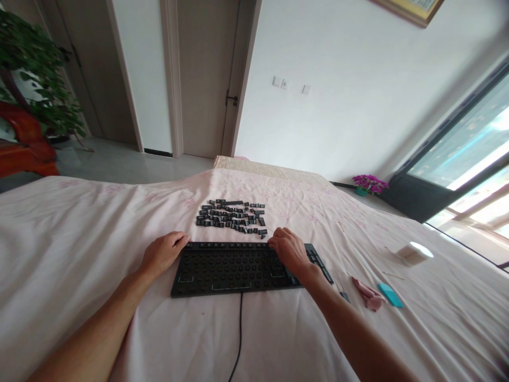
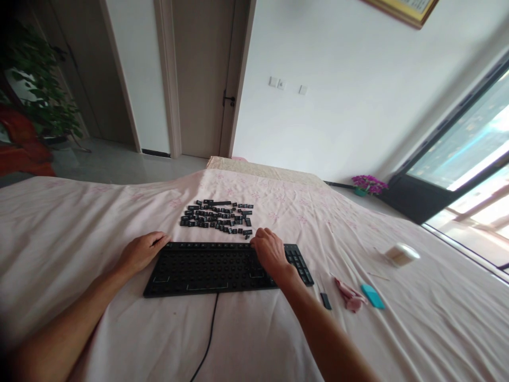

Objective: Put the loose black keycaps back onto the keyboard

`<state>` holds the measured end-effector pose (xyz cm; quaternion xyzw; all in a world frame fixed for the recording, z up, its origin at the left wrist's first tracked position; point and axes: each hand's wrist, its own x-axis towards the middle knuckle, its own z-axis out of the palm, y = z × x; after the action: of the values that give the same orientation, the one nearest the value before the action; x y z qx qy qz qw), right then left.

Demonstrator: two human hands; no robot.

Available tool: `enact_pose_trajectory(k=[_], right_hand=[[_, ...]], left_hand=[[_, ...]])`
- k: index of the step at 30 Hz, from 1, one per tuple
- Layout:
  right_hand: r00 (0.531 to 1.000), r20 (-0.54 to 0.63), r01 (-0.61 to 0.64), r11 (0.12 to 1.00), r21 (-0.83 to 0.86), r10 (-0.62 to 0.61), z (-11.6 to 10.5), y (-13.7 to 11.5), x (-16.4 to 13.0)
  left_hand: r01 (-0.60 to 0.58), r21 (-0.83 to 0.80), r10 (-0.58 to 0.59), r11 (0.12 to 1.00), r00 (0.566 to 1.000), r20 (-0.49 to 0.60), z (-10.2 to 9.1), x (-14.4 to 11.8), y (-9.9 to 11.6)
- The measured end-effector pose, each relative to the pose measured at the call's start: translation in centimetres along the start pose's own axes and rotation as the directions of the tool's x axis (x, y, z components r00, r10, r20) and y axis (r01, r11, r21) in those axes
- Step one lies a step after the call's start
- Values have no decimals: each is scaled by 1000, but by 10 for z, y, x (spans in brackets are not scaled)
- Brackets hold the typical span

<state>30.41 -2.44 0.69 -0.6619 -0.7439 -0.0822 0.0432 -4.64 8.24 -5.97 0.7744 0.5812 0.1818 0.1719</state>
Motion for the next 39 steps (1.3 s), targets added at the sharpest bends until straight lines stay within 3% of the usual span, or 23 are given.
enact_pose_trajectory(k=[15,22,26,31,39], right_hand=[[1000,-5,-12,999,-39,12,-1,-20,-20],[990,46,-137,983,125,132,-6,11,23],[989,116,-107,989,105,95,4,11,43],[979,185,-95,993,65,82,15,11,53],[956,271,-115,993,7,109,14,18,59]], left_hand=[[-2,-12,2,1000,1000,-9,0,0,0],[-7,-19,7,1000,1000,6,-2,-1,2],[3,-8,-3,1000,1000,8,-2,-1,2],[-1,-11,1,1000,1000,3,-2,-1,3],[-1,1,1,1000,1000,11,-2,0,2]])
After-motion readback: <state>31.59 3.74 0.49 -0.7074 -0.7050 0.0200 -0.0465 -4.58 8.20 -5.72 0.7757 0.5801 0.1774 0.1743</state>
